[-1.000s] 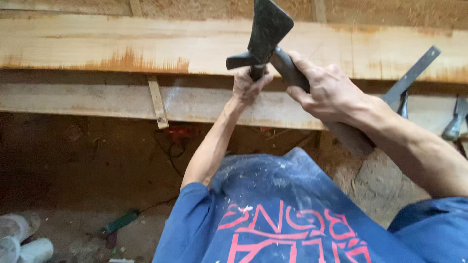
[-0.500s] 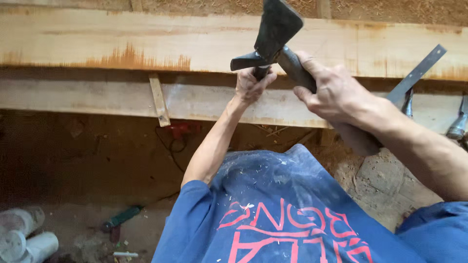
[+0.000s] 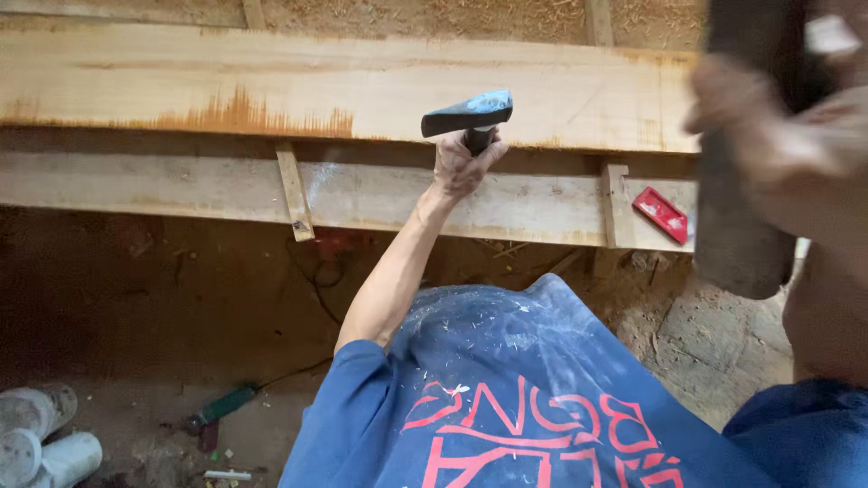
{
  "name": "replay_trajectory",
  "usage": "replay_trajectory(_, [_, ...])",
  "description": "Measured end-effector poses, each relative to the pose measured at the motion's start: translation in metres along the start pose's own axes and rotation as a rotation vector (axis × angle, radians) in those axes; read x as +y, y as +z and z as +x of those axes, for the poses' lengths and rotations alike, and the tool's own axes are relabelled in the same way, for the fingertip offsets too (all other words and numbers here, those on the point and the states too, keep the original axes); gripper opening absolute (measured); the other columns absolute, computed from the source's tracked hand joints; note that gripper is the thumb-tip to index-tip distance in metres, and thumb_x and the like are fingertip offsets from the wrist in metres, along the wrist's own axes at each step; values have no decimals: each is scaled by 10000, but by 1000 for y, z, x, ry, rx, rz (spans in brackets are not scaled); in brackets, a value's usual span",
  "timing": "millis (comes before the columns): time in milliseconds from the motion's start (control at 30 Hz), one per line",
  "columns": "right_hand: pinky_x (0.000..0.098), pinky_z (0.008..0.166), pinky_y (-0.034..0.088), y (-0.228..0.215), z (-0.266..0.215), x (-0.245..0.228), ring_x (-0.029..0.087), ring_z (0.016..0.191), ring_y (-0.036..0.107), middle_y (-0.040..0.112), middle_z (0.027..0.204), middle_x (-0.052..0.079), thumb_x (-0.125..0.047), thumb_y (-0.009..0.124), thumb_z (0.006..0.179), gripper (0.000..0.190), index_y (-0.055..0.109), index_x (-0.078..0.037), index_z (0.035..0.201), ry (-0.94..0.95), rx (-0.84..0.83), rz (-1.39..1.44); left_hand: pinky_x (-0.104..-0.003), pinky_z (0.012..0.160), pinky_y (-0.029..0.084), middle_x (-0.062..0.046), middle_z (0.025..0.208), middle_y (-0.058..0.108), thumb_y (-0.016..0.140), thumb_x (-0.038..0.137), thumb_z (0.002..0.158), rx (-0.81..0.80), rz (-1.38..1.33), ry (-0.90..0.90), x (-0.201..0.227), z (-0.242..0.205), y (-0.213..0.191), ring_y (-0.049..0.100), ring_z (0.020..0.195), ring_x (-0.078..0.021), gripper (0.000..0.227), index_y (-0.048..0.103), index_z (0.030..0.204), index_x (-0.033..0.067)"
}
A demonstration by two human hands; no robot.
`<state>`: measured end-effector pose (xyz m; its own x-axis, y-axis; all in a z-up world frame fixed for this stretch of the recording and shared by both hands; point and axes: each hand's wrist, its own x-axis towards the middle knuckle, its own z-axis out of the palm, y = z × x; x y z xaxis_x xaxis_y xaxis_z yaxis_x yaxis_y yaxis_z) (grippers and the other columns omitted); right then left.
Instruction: The person sharpens two axe heads using a hammer and a brush, then uses a chisel to carve a small wooden stick. The person repeatedly strikes the axe heads with the hammer and brushes them, then switches to carving the stick with the chisel.
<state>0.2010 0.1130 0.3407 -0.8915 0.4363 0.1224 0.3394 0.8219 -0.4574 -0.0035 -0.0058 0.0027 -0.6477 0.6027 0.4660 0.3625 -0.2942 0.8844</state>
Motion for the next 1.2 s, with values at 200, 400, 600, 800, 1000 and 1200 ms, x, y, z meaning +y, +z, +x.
replay_trajectory(200, [359,659,648,8,-10,-15,240,771,727,689,1053,164,-181,724,914,614,469,-34,1452,26,148,328,-275,526,525,35,607,644,829,315,899,60,94,5,-6,3,7,604,537,-97,284,672,748,134])
replay_trajectory(400, [310,632,662,59,3,-14,184,758,724,667,1048,122,-130,746,887,589,491,31,1393,21,35,597,-276,495,557,10,593,647,802,488,840,323,-176,-404,28,15,-26,657,518,-128,436,662,778,80])
replay_trajectory(600, [339,608,618,180,6,33,181,682,719,683,837,97,-111,817,714,532,542,-15,1159,249,-301,898,-336,466,558,-58,616,616,868,375,781,616,-524,-592,46,27,-84,626,496,-172,419,610,772,45])
replay_trajectory(800, [310,834,569,260,22,24,156,926,697,699,1056,77,-150,838,764,521,611,-4,1209,107,-347,1005,-385,516,579,-102,614,625,859,401,770,985,-768,-679,45,-2,-115,628,505,-228,447,582,734,52])
replay_trajectory(1000, [364,654,643,286,21,-6,231,699,715,658,860,127,-99,795,762,375,544,41,1003,245,-399,1184,-401,610,588,-90,671,666,842,490,771,1162,-675,-559,28,-48,-130,658,597,-224,501,630,804,37])
replay_trajectory(1200, [355,581,594,270,17,5,245,666,729,708,840,159,-50,766,800,283,611,51,1013,201,-451,1174,-425,770,555,-99,771,701,644,489,1001,687,118,-766,94,-142,-105,668,724,-225,520,716,861,-7])
